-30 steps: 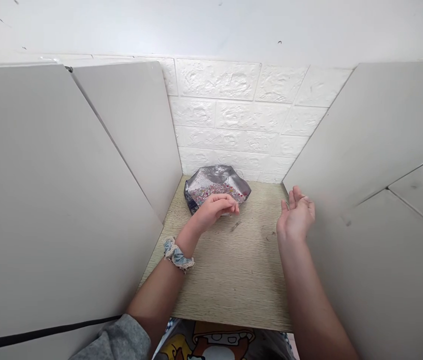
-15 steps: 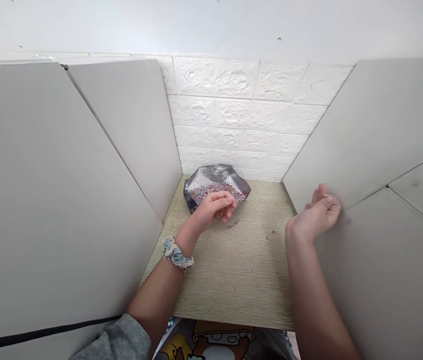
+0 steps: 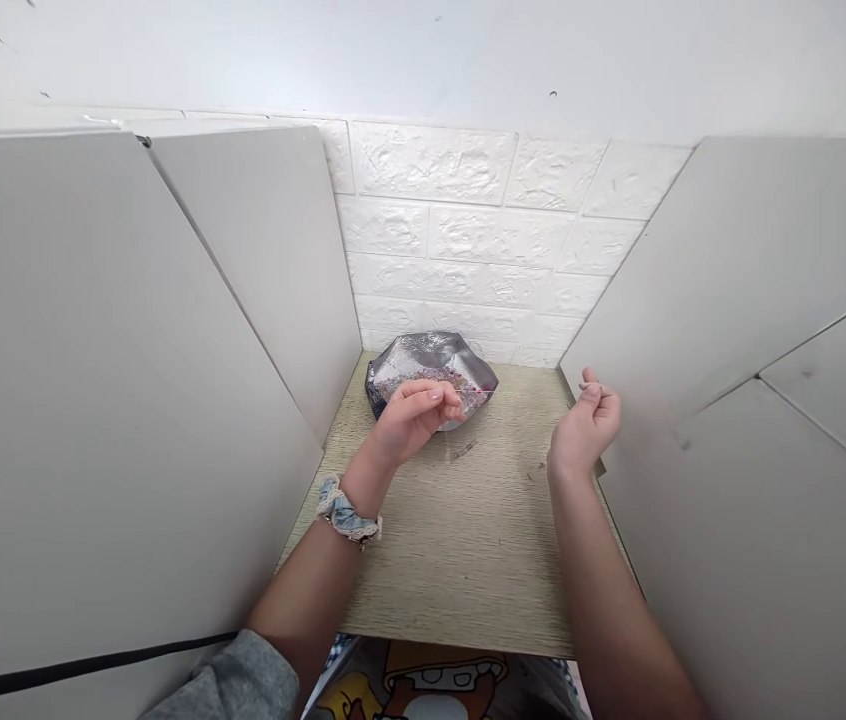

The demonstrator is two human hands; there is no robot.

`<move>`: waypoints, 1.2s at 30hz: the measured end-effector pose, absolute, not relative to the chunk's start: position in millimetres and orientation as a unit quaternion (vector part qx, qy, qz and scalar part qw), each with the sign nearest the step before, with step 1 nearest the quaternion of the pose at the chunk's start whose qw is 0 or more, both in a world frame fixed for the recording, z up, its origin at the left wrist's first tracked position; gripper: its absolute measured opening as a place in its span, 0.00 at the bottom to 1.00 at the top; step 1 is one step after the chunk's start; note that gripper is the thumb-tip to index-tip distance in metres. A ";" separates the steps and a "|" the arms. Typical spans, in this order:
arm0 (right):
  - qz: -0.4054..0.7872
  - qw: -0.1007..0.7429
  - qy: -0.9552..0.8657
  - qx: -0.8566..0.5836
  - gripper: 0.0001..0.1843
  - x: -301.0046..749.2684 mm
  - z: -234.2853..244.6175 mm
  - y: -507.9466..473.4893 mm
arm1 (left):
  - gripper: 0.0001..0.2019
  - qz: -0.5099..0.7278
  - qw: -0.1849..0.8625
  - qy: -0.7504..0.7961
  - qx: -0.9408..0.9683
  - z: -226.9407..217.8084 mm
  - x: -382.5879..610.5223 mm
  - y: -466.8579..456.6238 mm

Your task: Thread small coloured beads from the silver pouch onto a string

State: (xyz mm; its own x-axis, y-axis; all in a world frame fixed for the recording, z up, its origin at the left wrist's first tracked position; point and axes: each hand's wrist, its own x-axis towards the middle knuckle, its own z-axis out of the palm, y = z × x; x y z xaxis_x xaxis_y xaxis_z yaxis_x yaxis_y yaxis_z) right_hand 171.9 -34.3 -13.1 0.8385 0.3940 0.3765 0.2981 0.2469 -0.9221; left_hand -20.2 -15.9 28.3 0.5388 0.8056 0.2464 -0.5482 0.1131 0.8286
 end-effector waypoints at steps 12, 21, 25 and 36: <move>0.032 0.724 -0.267 -0.635 0.12 183.8 -24.0 -28.4 | 0.17 0.454 0.764 0.066 0.454 28.1 -21.7 -14.9; 0.033 0.738 -0.257 -0.624 0.13 180.7 -19.4 -29.1 | 0.17 0.408 0.698 0.152 0.568 20.7 -21.8 -8.8; 0.034 0.741 -0.239 -0.627 0.13 178.4 -18.8 -28.7 | 0.16 0.310 0.596 0.268 0.691 16.7 -16.7 -11.4; 0.057 0.719 -0.279 -0.634 0.13 167.6 -19.0 -31.1 | 0.13 0.222 0.384 0.330 0.833 8.9 -14.6 -10.1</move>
State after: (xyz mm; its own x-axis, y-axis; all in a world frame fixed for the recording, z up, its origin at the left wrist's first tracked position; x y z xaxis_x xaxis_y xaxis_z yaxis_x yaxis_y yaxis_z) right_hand 167.6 -31.1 -19.0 0.8379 0.4358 0.3285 0.2708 0.1906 -0.9436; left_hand -14.6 -10.1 8.9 0.6832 0.7210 0.1159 0.3799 -0.4864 0.7868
